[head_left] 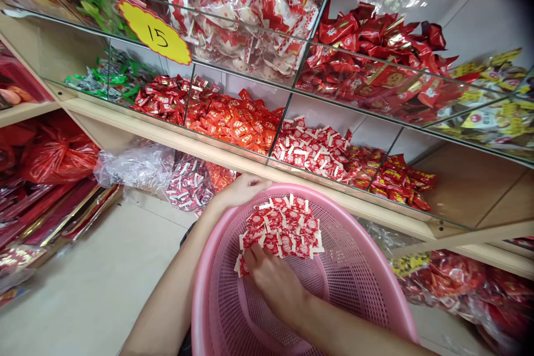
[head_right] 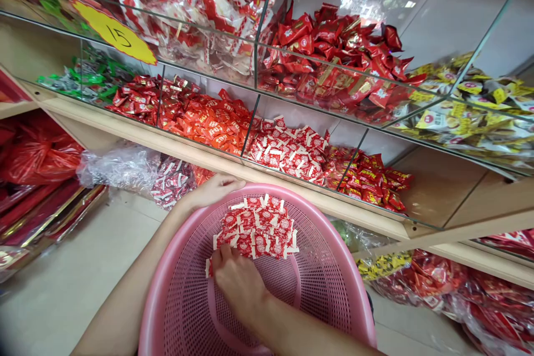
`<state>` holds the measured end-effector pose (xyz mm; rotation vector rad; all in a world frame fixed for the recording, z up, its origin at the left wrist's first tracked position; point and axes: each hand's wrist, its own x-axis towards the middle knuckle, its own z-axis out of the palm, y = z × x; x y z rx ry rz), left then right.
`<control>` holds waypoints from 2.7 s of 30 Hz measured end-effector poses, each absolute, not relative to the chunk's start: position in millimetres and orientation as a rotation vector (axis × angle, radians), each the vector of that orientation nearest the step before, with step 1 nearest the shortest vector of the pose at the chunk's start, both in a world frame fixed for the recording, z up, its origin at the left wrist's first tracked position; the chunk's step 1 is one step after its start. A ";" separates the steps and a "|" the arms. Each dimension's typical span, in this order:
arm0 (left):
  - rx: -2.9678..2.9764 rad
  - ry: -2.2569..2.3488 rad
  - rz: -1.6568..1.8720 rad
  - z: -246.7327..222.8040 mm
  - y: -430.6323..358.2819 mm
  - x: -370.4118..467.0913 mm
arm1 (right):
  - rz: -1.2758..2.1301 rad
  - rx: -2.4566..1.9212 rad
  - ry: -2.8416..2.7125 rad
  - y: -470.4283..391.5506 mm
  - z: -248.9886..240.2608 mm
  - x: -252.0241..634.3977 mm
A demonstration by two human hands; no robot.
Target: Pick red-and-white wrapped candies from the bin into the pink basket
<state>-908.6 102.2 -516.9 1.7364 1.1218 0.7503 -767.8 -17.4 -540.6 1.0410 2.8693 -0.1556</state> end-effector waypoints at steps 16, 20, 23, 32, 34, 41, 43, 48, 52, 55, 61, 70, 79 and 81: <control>1.719 1.128 0.764 -517.8 102.8 -909.0 | -0.102 1.219 2.968 -11.6 -537.8 -758.1; 1.735 1.171 0.751 -516.6 102.0 -907.9 | -0.010 1.239 3.007 -10.5 -534.1 -764.5; 1.740 1.177 0.755 -515.9 101.5 -907.4 | 0.026 1.215 2.992 -10.8 -535.4 -771.1; 1.724 1.152 0.763 -515.6 100.8 -908.6 | -0.066 1.163 2.978 -16.0 -543.3 -762.7; 1.715 1.147 0.768 -517.1 101.4 -908.6 | -0.056 1.145 2.985 -15.2 -544.4 -763.3; 1.721 1.125 0.768 -520.4 103.3 -909.8 | -0.024 1.143 2.963 -15.8 -543.2 -764.5; 1.726 1.123 0.764 -519.9 103.2 -910.1 | -0.073 1.175 2.972 -17.3 -541.8 -766.5; 1.733 1.156 0.758 -520.5 103.3 -909.9 | -0.089 1.245 2.941 -16.0 -540.7 -778.0; 1.728 1.149 0.772 -520.6 102.9 -909.2 | -0.019 1.246 2.926 -13.6 -543.1 -779.0; 1.725 1.140 0.779 -518.6 102.2 -908.8 | 0.018 1.206 2.905 -14.8 -542.7 -773.2; 1.731 1.187 0.764 -516.5 101.6 -908.4 | 0.019 1.176 2.880 -18.1 -537.8 -767.8; 1.723 1.186 0.769 -516.5 101.0 -907.9 | 0.011 1.150 2.921 -18.3 -546.8 -768.4; 1.723 1.146 0.757 -516.5 101.4 -909.3 | 0.009 1.169 2.914 -15.7 -543.6 -766.5; 1.723 1.152 0.758 -516.7 101.7 -909.2 | -0.013 1.176 2.910 -15.7 -542.2 -763.3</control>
